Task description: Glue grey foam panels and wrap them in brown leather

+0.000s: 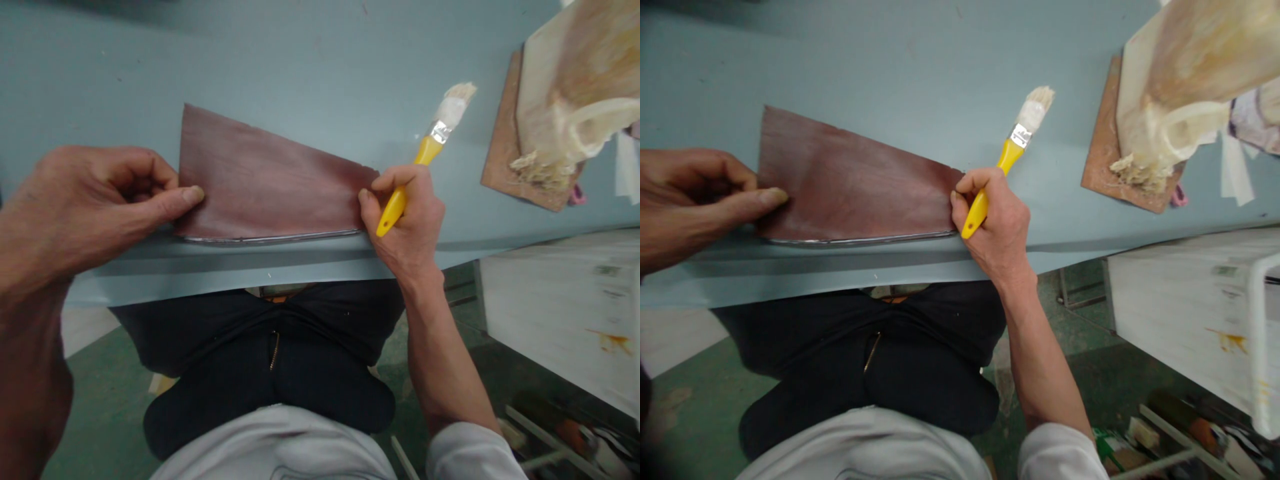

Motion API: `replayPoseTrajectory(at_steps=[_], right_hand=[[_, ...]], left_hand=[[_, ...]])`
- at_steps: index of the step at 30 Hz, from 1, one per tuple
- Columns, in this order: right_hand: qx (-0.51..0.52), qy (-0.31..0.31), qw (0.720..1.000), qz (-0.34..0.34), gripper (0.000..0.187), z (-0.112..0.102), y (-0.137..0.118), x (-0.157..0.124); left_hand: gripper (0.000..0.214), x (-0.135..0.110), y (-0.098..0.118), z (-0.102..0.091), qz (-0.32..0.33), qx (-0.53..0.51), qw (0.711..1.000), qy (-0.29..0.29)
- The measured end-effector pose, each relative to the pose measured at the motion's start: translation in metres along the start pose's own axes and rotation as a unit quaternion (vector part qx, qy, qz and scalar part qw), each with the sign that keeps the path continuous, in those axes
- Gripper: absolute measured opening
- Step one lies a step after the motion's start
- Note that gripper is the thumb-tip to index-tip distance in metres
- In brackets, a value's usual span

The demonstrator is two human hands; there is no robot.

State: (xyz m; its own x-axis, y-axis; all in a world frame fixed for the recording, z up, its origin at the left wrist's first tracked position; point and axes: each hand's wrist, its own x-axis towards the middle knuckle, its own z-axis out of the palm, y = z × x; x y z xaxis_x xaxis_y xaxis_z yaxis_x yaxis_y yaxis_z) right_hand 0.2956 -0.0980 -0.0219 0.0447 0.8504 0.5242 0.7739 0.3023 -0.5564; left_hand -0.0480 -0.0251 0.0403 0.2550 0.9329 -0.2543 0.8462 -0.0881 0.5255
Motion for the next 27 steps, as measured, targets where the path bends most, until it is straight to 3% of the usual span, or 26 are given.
replayPoseTrajectory(at_steps=[19, 27], right_hand=[[-0.023, 0.014, 0.999, -0.020, 0.011, 0.000, -0.003, 0.001], [-0.005, 0.001, 1.000, -0.010, 0.009, 0.002, 0.000, 0.001]], left_hand=[[0.054, -0.001, -0.006, 0.002, 0.037, -0.037, 0.998, 0.041], [0.052, -0.002, -0.016, 0.004, 0.009, -0.008, 0.999, 0.037]])
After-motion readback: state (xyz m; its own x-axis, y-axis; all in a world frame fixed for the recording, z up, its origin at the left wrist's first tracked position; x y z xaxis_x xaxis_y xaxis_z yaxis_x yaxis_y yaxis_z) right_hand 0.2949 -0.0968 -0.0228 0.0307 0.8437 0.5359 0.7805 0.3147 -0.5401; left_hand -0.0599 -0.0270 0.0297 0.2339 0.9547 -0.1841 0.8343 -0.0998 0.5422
